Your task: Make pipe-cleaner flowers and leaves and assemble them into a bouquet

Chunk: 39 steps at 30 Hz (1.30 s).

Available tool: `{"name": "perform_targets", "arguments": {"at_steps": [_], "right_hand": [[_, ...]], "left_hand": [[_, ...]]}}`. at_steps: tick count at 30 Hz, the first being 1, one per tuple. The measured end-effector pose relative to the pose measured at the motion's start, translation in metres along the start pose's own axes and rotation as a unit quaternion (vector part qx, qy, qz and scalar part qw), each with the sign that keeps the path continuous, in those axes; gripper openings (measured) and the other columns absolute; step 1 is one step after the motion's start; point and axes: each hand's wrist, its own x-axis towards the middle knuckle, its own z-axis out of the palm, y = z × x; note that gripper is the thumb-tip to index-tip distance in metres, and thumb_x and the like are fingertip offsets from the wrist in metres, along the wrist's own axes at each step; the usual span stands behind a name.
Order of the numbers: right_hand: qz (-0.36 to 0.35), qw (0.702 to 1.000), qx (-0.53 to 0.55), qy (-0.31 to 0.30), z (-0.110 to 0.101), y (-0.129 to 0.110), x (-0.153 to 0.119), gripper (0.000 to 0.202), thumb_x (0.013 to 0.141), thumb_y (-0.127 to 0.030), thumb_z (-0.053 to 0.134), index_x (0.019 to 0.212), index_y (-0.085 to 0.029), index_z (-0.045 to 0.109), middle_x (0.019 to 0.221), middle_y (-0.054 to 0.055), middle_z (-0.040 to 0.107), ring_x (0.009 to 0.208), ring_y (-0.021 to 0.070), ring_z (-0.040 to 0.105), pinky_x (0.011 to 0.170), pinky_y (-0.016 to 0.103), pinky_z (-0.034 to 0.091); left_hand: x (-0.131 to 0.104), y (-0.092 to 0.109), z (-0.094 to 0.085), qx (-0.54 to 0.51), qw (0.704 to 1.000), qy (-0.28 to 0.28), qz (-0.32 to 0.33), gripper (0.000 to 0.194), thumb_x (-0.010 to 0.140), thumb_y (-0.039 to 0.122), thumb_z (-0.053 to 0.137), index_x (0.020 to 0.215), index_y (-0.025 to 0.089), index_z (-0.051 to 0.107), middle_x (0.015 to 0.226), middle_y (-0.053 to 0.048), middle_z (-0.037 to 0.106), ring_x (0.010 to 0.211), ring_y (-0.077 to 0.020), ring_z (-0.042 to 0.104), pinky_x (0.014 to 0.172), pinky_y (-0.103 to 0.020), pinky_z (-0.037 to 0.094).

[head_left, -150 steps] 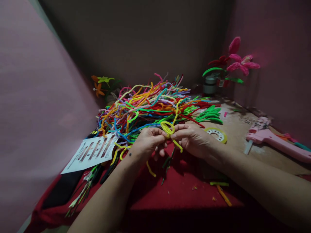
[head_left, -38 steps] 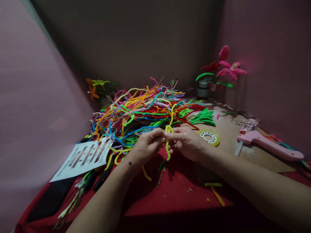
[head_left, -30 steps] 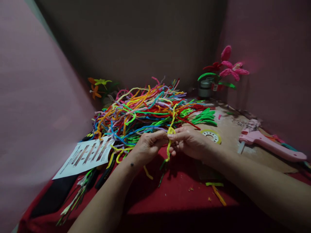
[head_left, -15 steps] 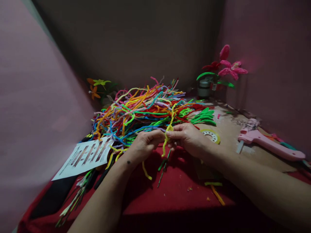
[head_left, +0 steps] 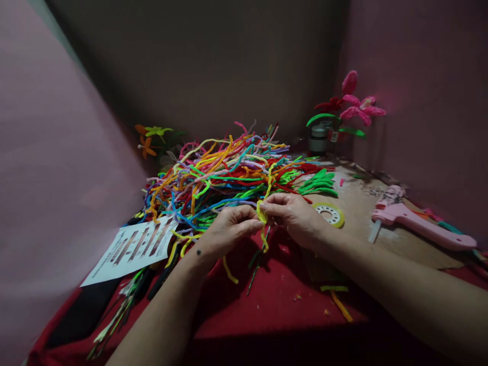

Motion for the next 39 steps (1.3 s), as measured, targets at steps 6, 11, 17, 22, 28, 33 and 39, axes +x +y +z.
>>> {"name": "perform_targets", "arguments": {"at_steps": [6,11,17,22,28,33,39], "right_hand": [[0.007,0.996,0.034,0.084,0.006,-0.001,-0.001,0.024,0.066,-0.033,0.066,0.062,-0.014,0.053,0.053,-0.003,0.051,0.044,0.0057,0.042,0.046,0.022,0.031],[0.008,0.992,0.021,0.122,0.006,0.0,0.0,0.023,0.066,-0.034,0.064,0.063,-0.014,0.052,0.053,-0.003,0.05,0.044,0.006,0.041,0.045,0.021,0.03],[-0.006,0.997,0.014,0.078,0.005,-0.003,-0.001,0.024,0.065,-0.034,0.065,0.062,-0.015,0.051,0.051,-0.005,0.049,0.044,0.0059,0.04,0.045,0.021,0.028],[-0.011,0.999,0.006,0.04,0.005,-0.011,-0.003,0.021,0.065,-0.031,0.066,0.063,-0.014,0.054,0.053,-0.005,0.051,0.045,0.0052,0.041,0.045,0.021,0.029],[0.001,0.997,0.004,0.074,0.006,-0.005,-0.004,0.023,0.064,-0.027,0.066,0.055,-0.014,0.05,0.045,-0.005,0.047,0.04,0.0048,0.038,0.042,0.022,0.027],[0.0,0.999,0.02,0.036,0.005,-0.005,-0.002,0.023,0.064,-0.028,0.067,0.057,-0.014,0.051,0.048,-0.005,0.048,0.041,0.0045,0.038,0.043,0.022,0.028],[0.011,0.999,-0.003,0.031,-0.001,-0.009,0.002,0.023,0.063,-0.03,0.067,0.058,-0.015,0.05,0.046,-0.006,0.046,0.039,0.0042,0.034,0.041,0.021,0.022]], "left_hand": [[-0.001,-0.003,0.007,0.049,0.995,0.067,0.058,0.019,0.078,0.026,0.051,0.063,0.015,0.048,0.059,0.004,0.045,0.055,-0.0074,0.039,0.054,-0.02,0.033],[0.0,-0.007,0.014,0.117,0.98,0.136,0.09,0.018,0.081,0.027,0.048,0.069,0.015,0.056,0.064,0.002,0.053,0.06,-0.0094,0.045,0.059,-0.021,0.036],[0.001,0.003,0.014,-0.038,0.996,0.077,0.018,0.017,0.072,0.029,0.06,0.078,0.013,0.064,0.075,-0.002,0.063,0.07,-0.0128,0.054,0.067,-0.023,0.042],[-0.001,0.003,0.011,-0.075,0.995,0.063,-0.029,0.018,0.07,0.03,0.062,0.07,0.012,0.063,0.061,0.001,0.056,0.055,-0.009,0.047,0.055,-0.021,0.037],[-0.001,0.006,0.011,-0.086,0.992,0.009,-0.088,0.027,0.065,0.031,0.064,0.051,0.013,0.05,0.044,0.005,0.042,0.041,-0.0049,0.033,0.043,-0.02,0.025],[-0.001,0.003,0.009,-0.105,0.991,0.003,-0.08,0.026,0.065,0.03,0.064,0.052,0.013,0.05,0.046,0.005,0.043,0.042,-0.0051,0.034,0.044,-0.021,0.024],[-0.001,-0.004,0.006,-0.126,0.99,0.002,-0.067,0.024,0.069,0.031,0.062,0.057,0.014,0.051,0.049,0.004,0.047,0.044,-0.0062,0.041,0.046,-0.02,0.031]]}}
